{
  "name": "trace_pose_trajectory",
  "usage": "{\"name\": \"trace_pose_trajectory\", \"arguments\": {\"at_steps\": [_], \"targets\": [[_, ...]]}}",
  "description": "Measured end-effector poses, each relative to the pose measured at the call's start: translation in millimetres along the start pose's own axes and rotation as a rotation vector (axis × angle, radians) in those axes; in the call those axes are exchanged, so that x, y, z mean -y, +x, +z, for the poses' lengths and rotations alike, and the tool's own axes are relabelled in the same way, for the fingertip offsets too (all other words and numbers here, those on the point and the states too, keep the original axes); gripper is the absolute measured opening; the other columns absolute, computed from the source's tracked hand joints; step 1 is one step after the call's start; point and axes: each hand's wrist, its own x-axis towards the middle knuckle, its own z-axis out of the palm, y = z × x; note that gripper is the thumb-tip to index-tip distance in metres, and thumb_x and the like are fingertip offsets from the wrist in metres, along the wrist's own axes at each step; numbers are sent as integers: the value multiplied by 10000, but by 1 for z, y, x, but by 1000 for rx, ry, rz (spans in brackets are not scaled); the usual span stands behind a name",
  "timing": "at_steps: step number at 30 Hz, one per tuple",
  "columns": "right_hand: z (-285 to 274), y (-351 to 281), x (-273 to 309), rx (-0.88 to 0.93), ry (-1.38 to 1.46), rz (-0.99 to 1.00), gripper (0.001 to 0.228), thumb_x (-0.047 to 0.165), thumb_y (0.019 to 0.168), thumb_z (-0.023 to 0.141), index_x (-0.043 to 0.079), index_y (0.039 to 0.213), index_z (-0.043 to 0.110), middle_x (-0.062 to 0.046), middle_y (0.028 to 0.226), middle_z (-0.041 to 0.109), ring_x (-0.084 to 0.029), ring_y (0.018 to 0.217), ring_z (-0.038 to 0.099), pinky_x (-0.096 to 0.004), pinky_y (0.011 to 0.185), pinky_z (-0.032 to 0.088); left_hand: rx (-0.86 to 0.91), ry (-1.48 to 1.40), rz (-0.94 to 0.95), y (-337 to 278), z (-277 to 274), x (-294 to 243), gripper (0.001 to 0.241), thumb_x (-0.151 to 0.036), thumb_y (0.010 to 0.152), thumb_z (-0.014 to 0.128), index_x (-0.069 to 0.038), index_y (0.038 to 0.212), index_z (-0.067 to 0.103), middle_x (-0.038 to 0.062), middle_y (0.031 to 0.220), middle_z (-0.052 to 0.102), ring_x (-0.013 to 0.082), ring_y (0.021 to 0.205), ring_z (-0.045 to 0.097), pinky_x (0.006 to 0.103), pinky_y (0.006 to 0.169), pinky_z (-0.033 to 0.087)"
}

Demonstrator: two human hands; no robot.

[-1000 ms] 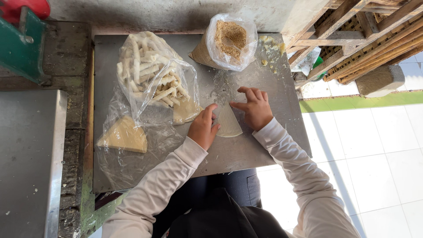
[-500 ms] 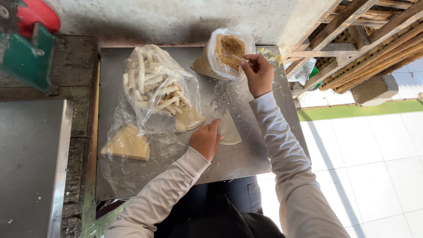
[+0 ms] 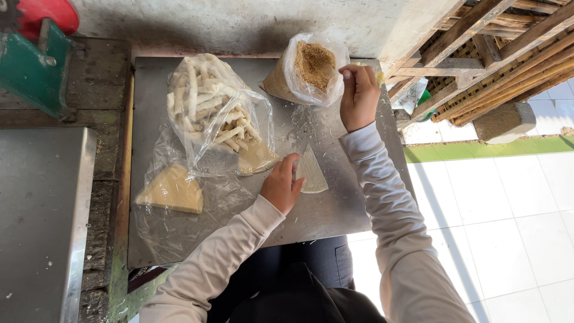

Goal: The person prepares multiple pastry items by placing a small amount of filling onto triangular dough pieces and rolling them into a cylindrical shape.

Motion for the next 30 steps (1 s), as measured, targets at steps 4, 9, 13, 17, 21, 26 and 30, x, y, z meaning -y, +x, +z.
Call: {"name": "trace_pose_trajectory", "arguments": {"at_steps": [4, 9, 13, 17, 21, 26, 30], "targets": [[16, -14, -13, -66, 186, 154, 194, 143, 1109, 563, 14, 1046, 693, -56, 895, 687, -138, 773, 621, -288, 685, 511, 16, -30, -58, 1, 1, 5, 581, -55, 857, 759, -62, 1361, 471, 145, 1002, 692, 258, 755, 731, 374, 713, 569], [37, -22, -37, -152, 464, 387, 252, 203, 1110, 541, 25, 1034, 703, 3, 793, 643, -66, 720, 545, -232, 643, 473, 11, -36, -82, 3, 1, 7, 601, -50, 828, 771, -61, 1344, 462, 139, 958, 707, 254, 729, 751, 368, 689, 579], [41, -21, -51, -233, 597, 532, 261, 218, 1084, 546, 26, 1018, 710, 8, 771, 627, -58, 656, 520, -222, 582, 444, 38, -30, -107, 3, -2, 8, 584, -70, 837, 775, -51, 1329, 461, 110, 850, 734, 251, 711, 751, 363, 670, 581], [28, -20, -55, -275, 835, 622, 267, 222, 1084, 553, 9, 1036, 707, -5, 804, 628, -71, 662, 510, -228, 595, 444, 52, -40, -126, 4, -1, 8, 582, -90, 830, 785, -45, 1316, 469, 91, 802, 746, 242, 695, 754, 352, 654, 587], [-2, -27, -45, -266, 1020, 701, 249, 216, 1087, 560, 9, 1031, 686, -25, 840, 637, -94, 687, 525, -242, 622, 456, 59, -57, -126, 5, -4, 8, 586, -90, 823, 792, -46, 1318, 481, 90, 805, 750, 229, 694, 754, 340, 651, 583], [-51, -84, -20, -185, 1071, 821, 213, 178, 1101, 527, 10, 1046, 645, -37, 916, 621, -117, 777, 541, -258, 709, 468, 68, -87, -162, 6, -5, 10, 586, -73, 818, 777, -51, 1327, 489, 85, 818, 752, 210, 689, 755, 323, 639, 585], [-73, -152, -2, -83, 1049, 1040, 220, 167, 1093, 489, 4, 1069, 635, -42, 915, 603, -132, 791, 538, -265, 731, 469, 80, -110, -170, 6, -7, 10, 587, -68, 814, 775, -53, 1329, 495, 84, 821, 759, 204, 684, 754, 319, 636, 584]]}}
